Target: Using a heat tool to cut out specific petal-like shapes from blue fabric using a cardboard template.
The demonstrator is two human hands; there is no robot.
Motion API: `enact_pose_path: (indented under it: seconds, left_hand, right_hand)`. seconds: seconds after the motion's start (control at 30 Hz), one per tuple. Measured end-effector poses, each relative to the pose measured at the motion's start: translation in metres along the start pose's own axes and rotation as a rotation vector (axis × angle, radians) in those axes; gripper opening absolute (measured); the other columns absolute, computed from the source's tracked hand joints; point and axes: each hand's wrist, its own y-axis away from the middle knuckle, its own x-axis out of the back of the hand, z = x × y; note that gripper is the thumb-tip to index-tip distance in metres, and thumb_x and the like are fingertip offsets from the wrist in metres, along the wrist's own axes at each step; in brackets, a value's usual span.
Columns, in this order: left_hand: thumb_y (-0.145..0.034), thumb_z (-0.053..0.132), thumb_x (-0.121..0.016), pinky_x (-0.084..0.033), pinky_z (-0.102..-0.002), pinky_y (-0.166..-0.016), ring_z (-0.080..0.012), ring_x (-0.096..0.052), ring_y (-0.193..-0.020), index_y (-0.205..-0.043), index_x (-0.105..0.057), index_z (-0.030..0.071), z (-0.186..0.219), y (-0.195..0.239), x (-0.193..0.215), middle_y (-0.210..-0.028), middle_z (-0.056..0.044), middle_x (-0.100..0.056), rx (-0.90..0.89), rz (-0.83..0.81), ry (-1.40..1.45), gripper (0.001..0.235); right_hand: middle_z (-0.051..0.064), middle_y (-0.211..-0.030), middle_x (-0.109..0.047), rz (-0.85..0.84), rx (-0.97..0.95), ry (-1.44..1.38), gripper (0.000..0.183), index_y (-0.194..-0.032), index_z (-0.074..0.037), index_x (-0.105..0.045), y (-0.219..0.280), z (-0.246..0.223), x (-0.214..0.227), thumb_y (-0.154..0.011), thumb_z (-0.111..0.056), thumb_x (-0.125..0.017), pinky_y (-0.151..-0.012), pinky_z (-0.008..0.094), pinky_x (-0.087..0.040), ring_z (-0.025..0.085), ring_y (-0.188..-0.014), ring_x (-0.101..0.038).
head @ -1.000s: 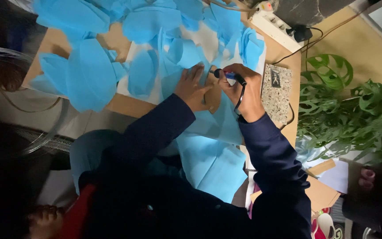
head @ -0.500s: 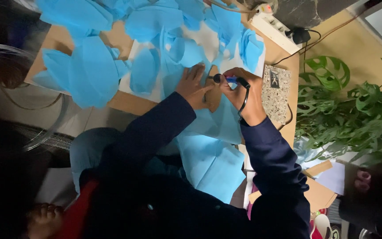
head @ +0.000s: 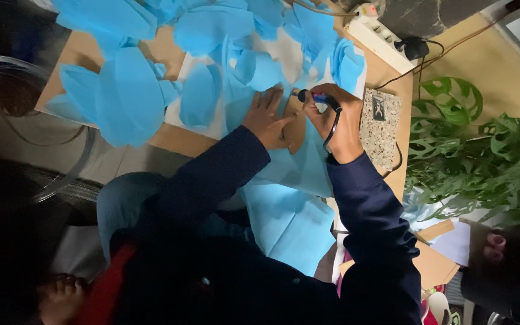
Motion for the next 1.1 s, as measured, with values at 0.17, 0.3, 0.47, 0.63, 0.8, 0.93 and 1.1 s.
enact_pose_path:
  seconds: [0.17,0.3,0.47,0.63,0.8,0.93,1.1]
  left_hand:
    - [-0.062,0.067,-0.059,-0.02,-0.06,-0.099,-0.0412,-0.015,-0.129,-0.124,-0.048,0.032,-0.001,-0.003,-0.002,-0.139,-0.018,-0.013,0.041,-0.085,0.062,0.072]
    - [-0.064,0.065,-0.059,-0.023,-0.058,-0.096,-0.0424,-0.028,-0.123,-0.125,-0.046,0.03,0.001,-0.002,0.007,-0.135,-0.023,-0.018,0.041,-0.034,0.047,0.071]
    - [-0.053,0.069,-0.063,-0.026,-0.058,-0.089,-0.0436,-0.034,-0.118,-0.126,-0.041,0.033,-0.029,-0.005,-0.128,-0.131,-0.024,-0.027,-0.044,0.3,-0.077,0.084]
    - [-0.065,0.064,-0.064,-0.024,-0.054,-0.094,-0.0384,-0.032,-0.12,-0.115,-0.053,0.024,0.005,-0.001,0.0,-0.132,-0.019,-0.028,0.02,0.332,-0.112,0.066]
    - [-0.06,0.062,-0.063,-0.022,-0.059,-0.099,-0.0409,-0.024,-0.125,-0.113,-0.058,0.029,0.004,-0.001,0.009,-0.134,-0.018,-0.025,0.065,-0.004,0.064,0.062]
    - [-0.059,0.059,-0.066,-0.025,-0.059,-0.094,-0.0428,-0.027,-0.123,-0.111,-0.057,0.025,0.003,-0.001,0.01,-0.132,-0.02,-0.026,0.035,0.03,0.087,0.062]
    - [-0.056,0.063,-0.068,-0.023,-0.06,-0.094,-0.0438,-0.028,-0.122,-0.114,-0.054,0.026,0.002,-0.001,0.008,-0.133,-0.021,-0.025,0.016,0.053,0.018,0.07]
  right_hand:
    - [0.011,-0.058,-0.055,0.009,0.033,0.056,0.009,-0.072,-0.005,-0.06,-0.005,-0.001,-0.002,-0.08,-0.002,-0.063,-0.054,0.029,-0.047,0.027,-0.05,-0.055]
    - [0.007,-0.06,-0.057,0.045,0.055,0.094,0.007,-0.075,-0.009,-0.06,-0.002,0.009,-0.01,-0.079,-0.004,-0.065,-0.053,0.026,-0.047,0.025,-0.052,-0.057]
    - [0.011,-0.059,-0.058,0.05,0.044,0.076,0.003,-0.076,-0.005,-0.06,-0.002,0.007,-0.011,-0.079,-0.004,-0.062,-0.051,0.031,-0.046,0.029,-0.051,-0.056]
    - [0.012,-0.054,-0.05,0.034,0.053,0.03,0.012,-0.072,-0.002,-0.056,-0.003,-0.005,-0.005,-0.083,-0.002,-0.06,-0.051,0.03,-0.044,0.028,-0.048,-0.051]
    - [0.004,-0.056,-0.052,0.008,0.055,0.044,0.01,-0.073,-0.008,-0.059,0.001,-0.004,-0.002,-0.081,-0.004,-0.061,-0.052,0.025,-0.045,0.021,-0.048,-0.052]
    - [0.004,-0.054,-0.05,0.016,0.022,0.004,0.012,-0.07,-0.008,-0.056,0.004,-0.009,0.0,-0.08,-0.002,-0.059,-0.053,0.025,-0.043,0.021,-0.046,-0.049]
    - [0.009,-0.055,-0.054,0.025,0.006,-0.052,0.013,-0.07,-0.007,-0.058,0.01,-0.009,0.003,-0.075,0.004,-0.063,-0.049,0.027,-0.042,0.028,-0.048,-0.053]
